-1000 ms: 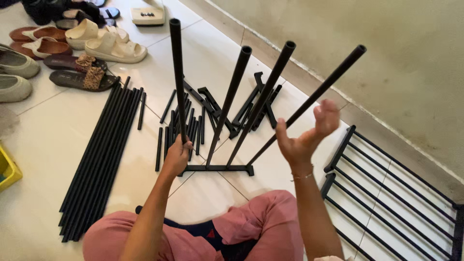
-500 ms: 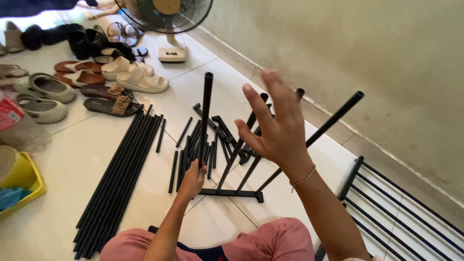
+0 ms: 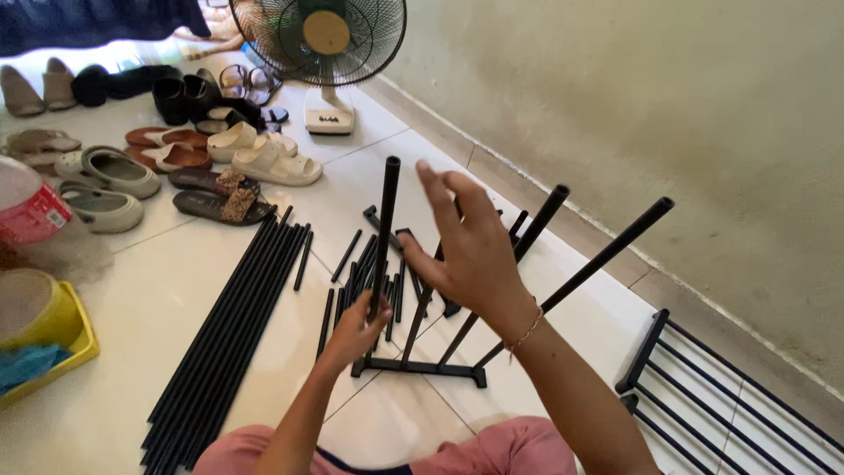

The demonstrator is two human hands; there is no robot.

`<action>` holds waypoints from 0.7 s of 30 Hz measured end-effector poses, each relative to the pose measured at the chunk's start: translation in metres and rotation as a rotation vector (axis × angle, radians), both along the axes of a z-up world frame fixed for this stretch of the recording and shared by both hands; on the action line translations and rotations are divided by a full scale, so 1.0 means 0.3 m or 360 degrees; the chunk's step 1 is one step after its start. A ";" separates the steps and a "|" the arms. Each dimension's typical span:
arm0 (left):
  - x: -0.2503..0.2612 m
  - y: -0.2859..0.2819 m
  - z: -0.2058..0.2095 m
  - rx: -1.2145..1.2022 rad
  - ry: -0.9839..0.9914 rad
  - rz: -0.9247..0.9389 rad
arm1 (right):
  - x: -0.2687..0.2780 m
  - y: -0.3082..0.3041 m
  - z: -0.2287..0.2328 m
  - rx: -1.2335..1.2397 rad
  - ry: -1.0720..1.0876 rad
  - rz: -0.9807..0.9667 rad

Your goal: The person assembles a black metal frame by inserting vertical rods into a base and attaching horizontal crossbars. They repeat this process to build multiple identical frame sections on the floor.

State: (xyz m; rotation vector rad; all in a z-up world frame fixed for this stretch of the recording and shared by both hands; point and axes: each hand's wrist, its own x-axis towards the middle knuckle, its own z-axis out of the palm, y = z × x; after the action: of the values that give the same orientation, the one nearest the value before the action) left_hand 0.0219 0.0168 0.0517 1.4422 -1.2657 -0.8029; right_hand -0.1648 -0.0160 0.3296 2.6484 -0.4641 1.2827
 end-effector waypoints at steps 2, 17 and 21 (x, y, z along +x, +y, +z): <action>0.012 -0.013 0.076 -0.0207 0.0039 -0.0073 | 0.007 -0.010 -0.007 0.0102 0.0010 -0.0034; -0.068 0.009 0.695 -0.1202 -0.0311 -0.0069 | 0.020 -0.004 -0.085 0.0120 -0.0168 0.0088; -0.092 0.017 0.751 -0.1463 -0.0687 0.0168 | -0.022 0.014 -0.069 0.0438 -0.0168 0.0268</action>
State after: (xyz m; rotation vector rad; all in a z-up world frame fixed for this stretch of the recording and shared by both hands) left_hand -0.0056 0.0220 0.2769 0.9094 -1.5650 0.2064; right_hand -0.1715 -0.0117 0.3090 2.9089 -0.4719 1.5133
